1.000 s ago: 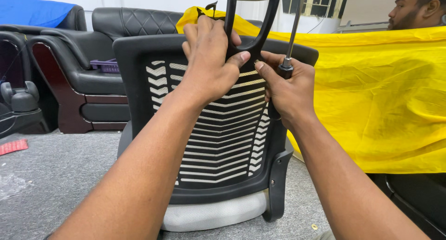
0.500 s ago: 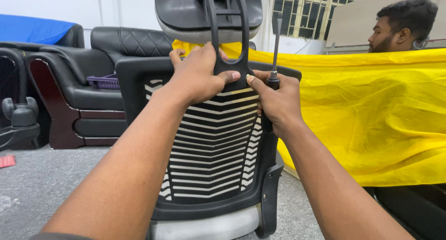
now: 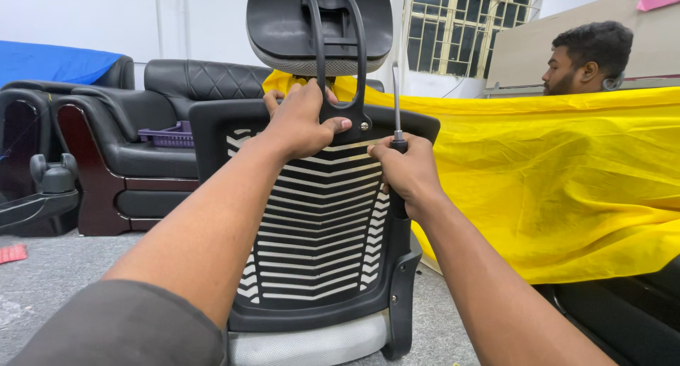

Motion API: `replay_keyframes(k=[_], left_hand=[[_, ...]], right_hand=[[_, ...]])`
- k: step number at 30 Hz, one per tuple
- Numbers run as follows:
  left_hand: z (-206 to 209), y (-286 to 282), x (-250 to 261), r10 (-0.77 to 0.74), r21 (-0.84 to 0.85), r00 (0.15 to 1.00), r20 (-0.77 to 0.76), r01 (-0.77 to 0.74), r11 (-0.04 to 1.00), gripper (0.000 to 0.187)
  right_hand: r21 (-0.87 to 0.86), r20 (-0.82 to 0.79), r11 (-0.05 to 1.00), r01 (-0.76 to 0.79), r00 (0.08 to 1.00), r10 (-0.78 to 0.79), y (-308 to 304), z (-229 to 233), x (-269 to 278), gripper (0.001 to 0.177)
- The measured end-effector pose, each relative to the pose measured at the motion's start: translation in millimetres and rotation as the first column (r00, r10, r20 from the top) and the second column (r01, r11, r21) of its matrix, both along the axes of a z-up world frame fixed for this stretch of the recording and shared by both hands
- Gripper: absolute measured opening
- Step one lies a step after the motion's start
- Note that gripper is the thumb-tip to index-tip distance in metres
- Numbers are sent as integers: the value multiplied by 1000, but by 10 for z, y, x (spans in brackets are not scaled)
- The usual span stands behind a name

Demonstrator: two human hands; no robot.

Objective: The person attaches a headrest to an office chair using a screwdriver. They align the headrest bracket with the chair back and tighten two screws to secure it in place.

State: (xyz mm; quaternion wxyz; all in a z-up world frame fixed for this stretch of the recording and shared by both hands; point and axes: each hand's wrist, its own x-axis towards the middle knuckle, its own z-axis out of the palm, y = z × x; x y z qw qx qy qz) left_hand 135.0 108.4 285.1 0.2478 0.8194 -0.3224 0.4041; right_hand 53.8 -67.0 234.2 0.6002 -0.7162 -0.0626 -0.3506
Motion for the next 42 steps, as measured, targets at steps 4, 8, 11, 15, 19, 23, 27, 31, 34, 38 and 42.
replay_keyframes(k=[4, 8, 11, 15, 19, 23, 27, 31, 34, 38, 42], left_hand=[[-3, 13, 46, -9, 8, 1000, 3, 9, 1000, 55], [19, 1, 43, -5, -14, 1000, -14, 5, 1000, 56], [19, -22, 35, 6, -15, 999, -41, -7, 1000, 56], [28, -35, 27, 31, -10, 998, -63, -32, 999, 57], [43, -47, 20, 44, -15, 996, -84, -45, 999, 55], [38, -56, 24, 45, -20, 994, -97, -48, 999, 54], [66, -68, 16, 52, -12, 991, -127, -54, 998, 55], [62, -67, 23, 58, -13, 991, -124, -60, 998, 54], [61, -61, 14, 60, -12, 990, -130, -62, 998, 55], [61, -55, 11, 53, -12, 990, -128, -55, 998, 54], [59, -56, 20, 52, -5, 989, -135, -53, 999, 53]], right_hand=[[27, -53, 999, -40, 998, 42, -2, -130, -112, 24], [-46, -21, 999, -1, 1000, 0, 65, -210, -339, 30], [-145, 105, 979, 143, 986, -128, 106, -250, -564, 33], [-196, 262, 913, 358, 916, -303, 162, -190, -809, 38], [-215, 238, 890, 403, 905, -353, 157, -83, -993, 28], [-108, 77, 941, 321, 946, -314, 135, -26, -1131, 26], [-112, 6, 956, 272, 962, -273, 115, 37, -1243, 31], [-243, 125, 887, 393, 919, -373, 117, 68, -1348, 32], [-326, 290, 769, 550, 832, -473, 153, 88, -1445, 32], [-338, 356, 727, 597, 797, -488, 182, 95, -1569, 30], [-366, 473, 673, 643, 751, -461, 187, 89, -1624, 28]])
